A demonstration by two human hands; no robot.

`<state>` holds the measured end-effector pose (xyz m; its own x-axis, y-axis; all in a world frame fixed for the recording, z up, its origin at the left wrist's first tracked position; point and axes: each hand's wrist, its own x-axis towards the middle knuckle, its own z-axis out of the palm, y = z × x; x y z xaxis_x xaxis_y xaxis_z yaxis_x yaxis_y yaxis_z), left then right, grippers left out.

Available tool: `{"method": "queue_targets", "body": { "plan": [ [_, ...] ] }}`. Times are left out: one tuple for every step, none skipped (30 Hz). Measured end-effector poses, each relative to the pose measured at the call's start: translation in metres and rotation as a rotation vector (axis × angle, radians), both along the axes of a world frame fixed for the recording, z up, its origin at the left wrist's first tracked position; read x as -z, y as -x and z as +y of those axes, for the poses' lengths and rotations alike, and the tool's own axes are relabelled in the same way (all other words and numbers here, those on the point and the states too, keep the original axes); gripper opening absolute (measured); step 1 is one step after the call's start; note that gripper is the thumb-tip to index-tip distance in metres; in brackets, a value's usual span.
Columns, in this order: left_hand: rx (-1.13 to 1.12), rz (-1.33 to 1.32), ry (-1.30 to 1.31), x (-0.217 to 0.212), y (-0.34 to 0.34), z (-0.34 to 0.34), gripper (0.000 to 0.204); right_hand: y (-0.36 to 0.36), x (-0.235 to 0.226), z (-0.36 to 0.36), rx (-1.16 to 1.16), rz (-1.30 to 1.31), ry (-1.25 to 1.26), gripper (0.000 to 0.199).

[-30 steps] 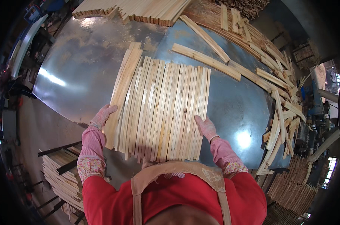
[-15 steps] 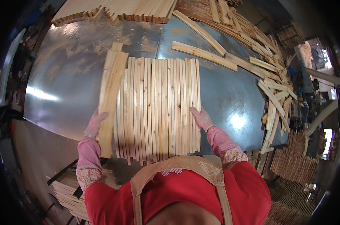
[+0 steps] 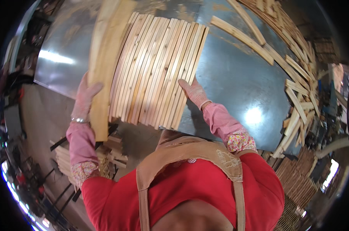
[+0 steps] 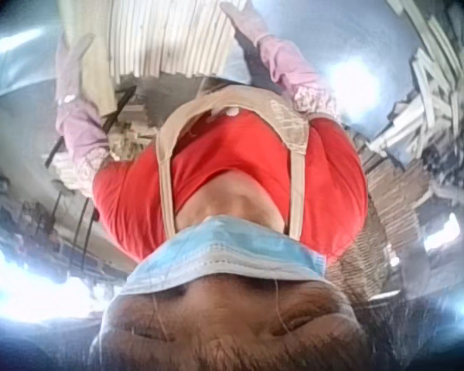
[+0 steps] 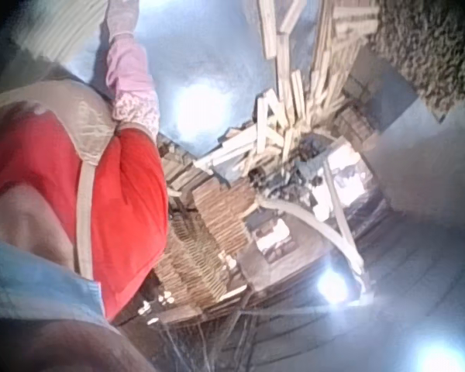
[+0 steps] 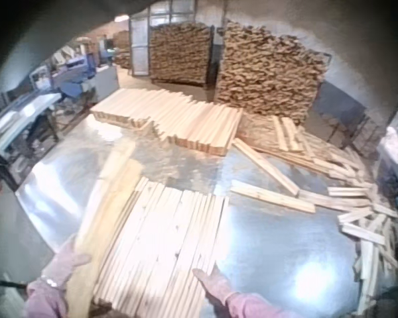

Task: The person picks up thin wooden planks from a pile on a metal table and stacks them neatly. They repeatedly gather planks, align them, and place them into a growing stack, occasionally adjusting the pile to maintain order.

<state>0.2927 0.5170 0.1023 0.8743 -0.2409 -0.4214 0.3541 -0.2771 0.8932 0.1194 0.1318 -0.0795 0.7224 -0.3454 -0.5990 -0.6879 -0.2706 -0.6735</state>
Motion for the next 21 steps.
{"method": "queue_targets", "body": {
  "plan": [
    [0.046, -0.054, -0.051, 0.007, -0.002, 0.003, 0.083, -0.014, 0.004, 0.015, -0.038, -0.048, -0.022, 0.119],
    [0.074, -0.149, -0.191, 0.021, -0.004, 0.011, 0.087, -0.035, -0.022, 0.030, -0.131, 0.050, 0.014, 0.127],
    [0.110, -0.245, -0.331, 0.031, -0.007, 0.017, 0.092, -0.049, -0.032, 0.039, -0.164, 0.047, 0.009, 0.127],
    [0.152, -0.336, -0.466, 0.030, -0.011, 0.016, 0.097, -0.060, -0.036, 0.046, -0.189, 0.046, 0.010, 0.128],
    [0.176, -0.330, -0.647, 0.023, -0.016, 0.017, 0.100, -0.070, -0.038, 0.052, -0.214, 0.045, 0.010, 0.128],
    [0.206, -0.317, -0.821, 0.006, -0.019, 0.004, 0.104, -0.077, -0.035, 0.052, -0.239, 0.040, 0.037, 0.129],
    [0.233, -0.294, -0.991, -0.003, -0.021, -0.003, 0.108, -0.083, -0.032, 0.054, -0.269, 0.062, 0.071, 0.130],
    [0.263, -0.264, -1.093, -0.006, -0.026, -0.005, 0.114, -0.087, -0.030, 0.056, -0.290, 0.117, 0.099, 0.130],
    [0.278, -0.234, -1.170, -0.004, -0.033, -0.007, 0.114, -0.092, -0.033, 0.056, -0.309, 0.170, 0.131, 0.130],
    [0.284, -0.191, -1.247, -0.002, -0.036, -0.005, 0.113, -0.089, -0.033, 0.058, -0.311, 0.145, 0.133, 0.130],
    [0.292, -0.147, -1.323, 0.000, -0.039, -0.005, 0.113, -0.088, -0.026, 0.059, -0.326, 0.128, 0.156, 0.129],
    [0.296, -0.008, -1.346, 0.002, -0.041, -0.011, 0.113, -0.087, -0.019, 0.058, -0.332, 0.111, 0.164, 0.129],
    [0.304, -0.040, -1.381, 0.015, -0.041, -0.008, 0.113, -0.084, -0.013, 0.058, -0.338, 0.095, 0.170, 0.129],
    [0.312, -0.070, -1.417, 0.037, -0.038, -0.001, 0.113, -0.083, -0.007, 0.058, -0.324, 0.068, 0.161, 0.130],
    [0.327, -0.104, -1.445, 0.043, -0.035, -0.004, 0.112, -0.082, -0.008, 0.057, -0.305, 0.032, 0.133, 0.131],
    [0.322, -0.042, -1.390, 0.045, -0.035, -0.003, 0.111, -0.082, -0.010, 0.056, -0.310, 0.044, 0.116, 0.131],
    [0.302, -0.060, -1.335, 0.044, -0.036, 0.001, 0.111, -0.082, -0.011, 0.057, -0.314, 0.055, 0.098, 0.131],
    [0.282, -0.087, -1.275, 0.039, -0.038, 0.000, 0.111, -0.086, -0.008, 0.054, -0.312, 0.038, 0.104, 0.131],
    [0.263, -0.116, -1.216, 0.037, -0.038, 0.001, 0.111, -0.083, -0.006, 0.055, -0.318, 0.037, 0.110, 0.130],
    [0.243, -0.082, -1.195, 0.038, -0.032, 0.004, 0.109, -0.077, -0.005, 0.057, -0.321, 0.036, 0.116, 0.130],
    [0.234, -0.115, -1.188, 0.038, -0.031, 0.001, 0.108, -0.075, -0.010, 0.053, -0.313, 0.036, 0.129, 0.130]
  ]
}}
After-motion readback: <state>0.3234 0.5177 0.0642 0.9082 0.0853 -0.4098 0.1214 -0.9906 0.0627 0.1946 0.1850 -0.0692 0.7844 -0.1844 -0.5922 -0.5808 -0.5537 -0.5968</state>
